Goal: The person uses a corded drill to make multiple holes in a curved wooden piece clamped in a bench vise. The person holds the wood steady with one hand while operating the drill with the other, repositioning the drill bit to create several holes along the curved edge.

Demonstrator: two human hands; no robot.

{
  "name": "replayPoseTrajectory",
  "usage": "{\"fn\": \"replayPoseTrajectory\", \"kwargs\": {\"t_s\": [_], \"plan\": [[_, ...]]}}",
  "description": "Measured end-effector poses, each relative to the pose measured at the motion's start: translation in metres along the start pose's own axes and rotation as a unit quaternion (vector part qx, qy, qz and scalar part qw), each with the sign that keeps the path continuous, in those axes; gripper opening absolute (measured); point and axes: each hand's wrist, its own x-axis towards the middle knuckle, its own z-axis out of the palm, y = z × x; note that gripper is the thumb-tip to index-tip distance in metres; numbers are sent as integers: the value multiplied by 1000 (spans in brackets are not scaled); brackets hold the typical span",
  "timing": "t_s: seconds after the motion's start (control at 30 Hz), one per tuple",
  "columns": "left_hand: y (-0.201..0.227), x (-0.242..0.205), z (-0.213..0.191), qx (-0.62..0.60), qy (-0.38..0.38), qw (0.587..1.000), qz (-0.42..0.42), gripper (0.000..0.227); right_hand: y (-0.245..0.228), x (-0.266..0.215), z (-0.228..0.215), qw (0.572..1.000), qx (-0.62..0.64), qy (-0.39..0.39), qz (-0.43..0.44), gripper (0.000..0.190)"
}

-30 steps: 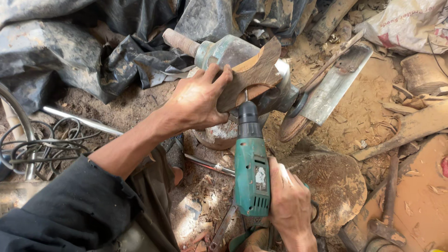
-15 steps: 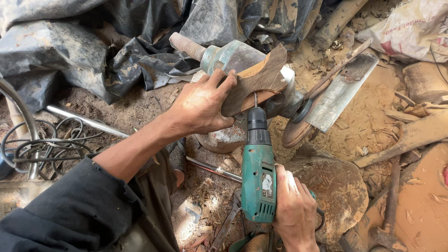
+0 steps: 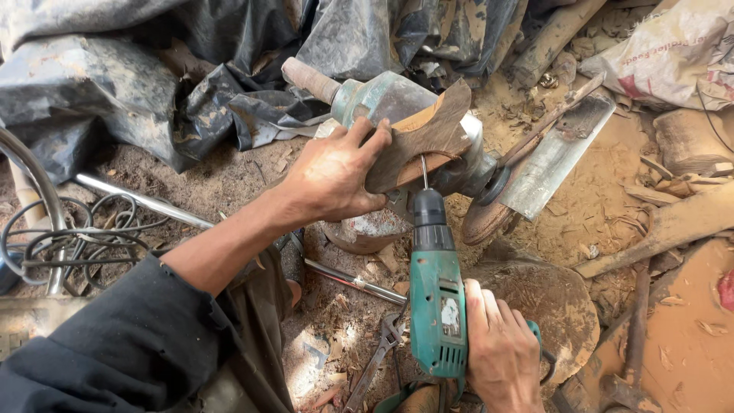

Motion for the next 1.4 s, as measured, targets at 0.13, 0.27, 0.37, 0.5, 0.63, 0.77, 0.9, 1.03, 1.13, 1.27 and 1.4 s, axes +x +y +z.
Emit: {"fn": "replayPoseTrajectory", "kwargs": {"t_s": [0.13,0.27,0.37,0.5,0.63,0.77,0.9,1.03,1.13,1.27,1.4], "plan": [[-1,-2,7,-6,-26,1000,-13,102,-1,-3,5,1000,3,-20,14,53],[0,-3,6,-15,-2,1000,2,100,-1,5,10,998,16,-49,37,59],[-2,-2,1,-10,-7,1000,-17,100,0,7,9,999,28,-1,30,58],[-3,-1,5,-23,-13,1000,-14,99,-1,-14,10,997,34,-51,39,67],[-6,-2,6,-24,10,1000,3,99,-1,-23,19,998,15,-46,42,68],[-3,-3,9,-24,8,1000,-2,99,-4,-30,24,996,11,-61,67,59],[-5,-3,6,-6,13,1000,25,101,-3,-22,28,1000,-4,-6,17,62],[-3,-4,6,-11,2,999,37,97,10,-2,23,999,22,34,-21,58],[-5,-2,1,-33,-8,999,23,97,16,9,14,992,116,32,-23,70],[-4,-7,1,-95,-23,995,-11,96,9,8,11,970,242,21,2,82],[-3,-3,0,-108,-6,994,0,101,5,5,14,974,226,17,-17,85]]}}
